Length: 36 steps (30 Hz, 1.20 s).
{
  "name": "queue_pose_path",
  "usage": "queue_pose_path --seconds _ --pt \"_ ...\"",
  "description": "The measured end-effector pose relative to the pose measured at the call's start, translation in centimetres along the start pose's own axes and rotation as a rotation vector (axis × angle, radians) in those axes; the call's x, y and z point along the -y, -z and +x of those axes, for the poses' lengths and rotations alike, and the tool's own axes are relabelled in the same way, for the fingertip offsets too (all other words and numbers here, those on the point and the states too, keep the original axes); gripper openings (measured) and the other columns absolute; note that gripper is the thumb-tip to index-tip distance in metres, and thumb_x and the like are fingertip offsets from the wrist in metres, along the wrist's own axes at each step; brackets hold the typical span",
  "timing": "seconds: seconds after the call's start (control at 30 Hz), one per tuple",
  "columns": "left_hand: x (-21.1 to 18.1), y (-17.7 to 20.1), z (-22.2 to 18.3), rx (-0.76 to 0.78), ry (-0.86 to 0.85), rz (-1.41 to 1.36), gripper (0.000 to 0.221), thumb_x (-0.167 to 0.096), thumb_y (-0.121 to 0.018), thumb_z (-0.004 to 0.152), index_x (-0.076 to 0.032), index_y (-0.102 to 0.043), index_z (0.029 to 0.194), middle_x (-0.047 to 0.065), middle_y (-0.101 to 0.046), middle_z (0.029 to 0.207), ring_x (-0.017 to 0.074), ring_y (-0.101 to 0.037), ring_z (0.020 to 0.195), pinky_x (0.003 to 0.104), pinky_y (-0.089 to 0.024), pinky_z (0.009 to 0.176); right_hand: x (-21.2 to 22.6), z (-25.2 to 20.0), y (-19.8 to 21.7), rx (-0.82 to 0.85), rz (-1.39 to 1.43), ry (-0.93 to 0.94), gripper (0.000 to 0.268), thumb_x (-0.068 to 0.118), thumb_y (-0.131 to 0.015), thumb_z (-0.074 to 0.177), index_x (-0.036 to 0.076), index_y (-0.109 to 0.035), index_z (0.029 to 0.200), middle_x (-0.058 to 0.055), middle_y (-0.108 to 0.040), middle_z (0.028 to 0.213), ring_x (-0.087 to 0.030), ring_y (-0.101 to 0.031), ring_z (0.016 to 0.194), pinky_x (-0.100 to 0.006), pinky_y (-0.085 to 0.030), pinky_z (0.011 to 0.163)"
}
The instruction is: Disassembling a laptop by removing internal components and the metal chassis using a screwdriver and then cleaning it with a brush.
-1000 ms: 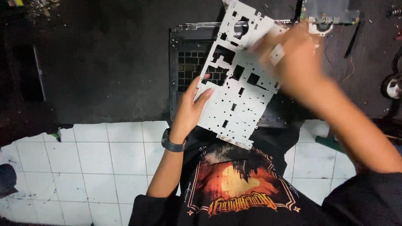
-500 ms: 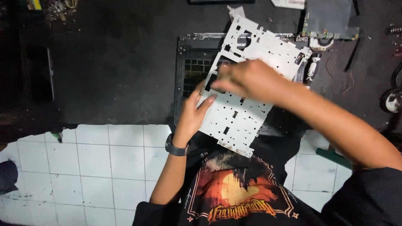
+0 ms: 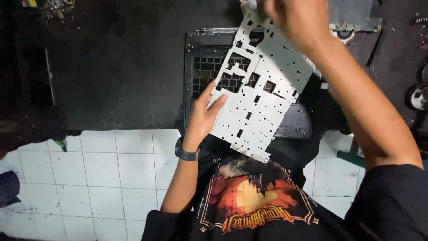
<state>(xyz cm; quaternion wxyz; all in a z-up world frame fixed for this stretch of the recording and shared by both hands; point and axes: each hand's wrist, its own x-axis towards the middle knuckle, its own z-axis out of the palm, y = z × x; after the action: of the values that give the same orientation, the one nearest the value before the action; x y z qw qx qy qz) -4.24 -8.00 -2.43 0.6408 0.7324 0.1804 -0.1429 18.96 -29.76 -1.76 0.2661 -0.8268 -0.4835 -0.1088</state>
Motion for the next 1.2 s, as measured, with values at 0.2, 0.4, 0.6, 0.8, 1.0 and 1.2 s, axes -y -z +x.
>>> queue_pose_path --seconds 0.2,0.4,0.6,0.8,1.0,1.2 --pt "-1.9 -0.1 -0.1 -0.042 -0.090 -0.032 0.063 -0.031 -0.064 0.103 -0.004 -0.042 0.156 0.032 -0.048 0.151 0.0424 -0.046 0.141 0.054 -0.039 0.114 8.8 -2.5 3.2 0.197 0.126 -0.056 0.006 0.015 -0.070 0.096 0.014 -0.070 0.090 0.000 -0.070 0.070 -0.021 -0.068 0.060 -0.031 -0.057 0.067" --pt "-1.0 0.2 0.0 -0.027 -0.112 0.039 0.060 -0.027 -0.061 0.105 -0.005 -0.041 0.157 0.032 -0.048 0.152 0.0443 -0.045 0.141 0.054 -0.036 0.116 1.7 -7.8 5.9 0.085 -0.513 -0.258 0.015 0.020 -0.086 0.112 0.021 -0.071 0.112 0.011 -0.066 0.081 -0.012 -0.068 0.068 -0.024 -0.056 0.075" --pt "-1.7 -0.1 0.2 -0.035 -0.075 0.031 0.061 -0.026 -0.061 0.104 -0.004 -0.040 0.157 0.034 -0.045 0.153 0.0502 -0.040 0.141 0.057 -0.036 0.115 12.0 -9.1 5.6 0.339 0.313 -0.119 0.002 0.019 -0.071 0.091 0.018 -0.071 0.092 -0.001 -0.075 0.071 -0.017 -0.069 0.054 -0.029 -0.057 0.057" --pt "-0.5 0.0 -0.3 -0.030 -0.068 0.031 0.060 -0.025 -0.061 0.105 -0.005 -0.040 0.157 0.032 -0.042 0.155 0.0472 -0.037 0.144 0.057 -0.034 0.116 1.2 -15.3 6.4 0.089 -0.675 -0.362 0.030 0.029 -0.093 0.114 0.026 -0.064 0.107 0.013 -0.060 0.081 -0.014 -0.065 0.072 -0.026 -0.054 0.076" --pt "-1.0 -0.1 0.0 -0.057 -0.046 0.057 0.062 -0.028 -0.062 0.104 -0.005 -0.040 0.157 0.034 -0.046 0.151 0.0485 -0.040 0.142 0.056 -0.037 0.114 13.9 -13.4 4.9 0.283 0.115 0.017 0.012 0.033 -0.074 0.093 0.023 -0.067 0.092 0.002 -0.078 0.072 -0.014 -0.069 0.050 -0.025 -0.054 0.052" --pt "-1.0 -0.2 0.1 -0.054 0.035 0.078 0.080 -0.049 -0.059 0.093 -0.011 -0.031 0.159 0.016 -0.029 0.166 0.0388 -0.033 0.151 0.045 -0.030 0.123 5.8 -15.5 6.6 0.048 -0.596 -0.294 0.043 0.037 -0.077 0.132 0.015 -0.060 0.099 -0.001 -0.061 0.081 -0.023 -0.061 0.070 -0.035 -0.042 0.065"
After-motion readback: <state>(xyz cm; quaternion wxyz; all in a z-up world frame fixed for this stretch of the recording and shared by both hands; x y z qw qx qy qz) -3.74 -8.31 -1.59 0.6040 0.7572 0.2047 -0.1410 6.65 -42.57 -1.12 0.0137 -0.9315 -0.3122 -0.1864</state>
